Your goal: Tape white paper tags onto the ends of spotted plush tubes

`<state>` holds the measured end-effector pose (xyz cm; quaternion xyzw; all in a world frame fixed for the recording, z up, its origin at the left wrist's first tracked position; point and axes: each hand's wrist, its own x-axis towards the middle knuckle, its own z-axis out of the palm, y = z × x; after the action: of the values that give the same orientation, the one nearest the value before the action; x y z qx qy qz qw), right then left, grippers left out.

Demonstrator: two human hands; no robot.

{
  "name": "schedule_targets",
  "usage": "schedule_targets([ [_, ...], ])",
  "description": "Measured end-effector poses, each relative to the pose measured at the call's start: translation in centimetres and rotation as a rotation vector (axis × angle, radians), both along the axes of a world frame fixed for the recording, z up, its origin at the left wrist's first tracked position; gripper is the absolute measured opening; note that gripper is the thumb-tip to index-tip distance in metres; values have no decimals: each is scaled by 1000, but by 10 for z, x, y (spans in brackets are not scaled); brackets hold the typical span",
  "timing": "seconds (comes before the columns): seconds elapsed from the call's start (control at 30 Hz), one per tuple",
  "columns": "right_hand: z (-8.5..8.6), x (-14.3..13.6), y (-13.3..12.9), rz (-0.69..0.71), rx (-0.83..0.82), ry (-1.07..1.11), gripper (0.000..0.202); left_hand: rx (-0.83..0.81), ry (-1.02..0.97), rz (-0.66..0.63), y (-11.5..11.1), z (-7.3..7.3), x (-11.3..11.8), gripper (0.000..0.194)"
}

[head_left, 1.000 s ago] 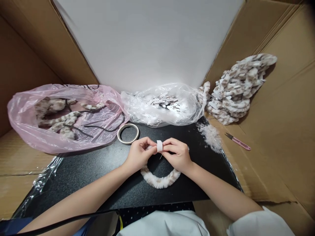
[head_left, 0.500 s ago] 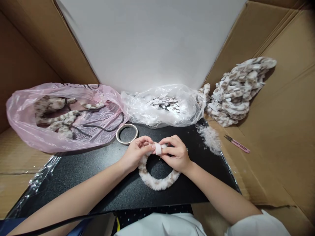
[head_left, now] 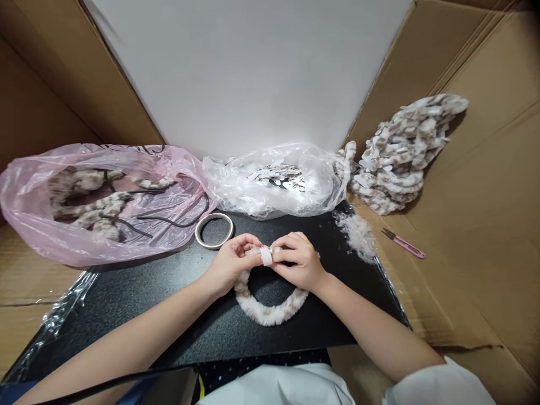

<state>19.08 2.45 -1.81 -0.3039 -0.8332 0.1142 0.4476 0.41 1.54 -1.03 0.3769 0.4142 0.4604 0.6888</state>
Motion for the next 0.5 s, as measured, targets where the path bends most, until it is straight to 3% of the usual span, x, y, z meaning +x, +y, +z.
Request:
schedule_targets([
  [0.13,5,1,-1,99,-100,-25,9,-62,-44,11,2,4,1,39],
  [0.27,10,2,-4,44,-216,47,12,-47,-53,13,4,6,1,39],
  [0.5,10,0,-3,48,-76,-40,10,-47,-21,-8,3,4,1,40],
])
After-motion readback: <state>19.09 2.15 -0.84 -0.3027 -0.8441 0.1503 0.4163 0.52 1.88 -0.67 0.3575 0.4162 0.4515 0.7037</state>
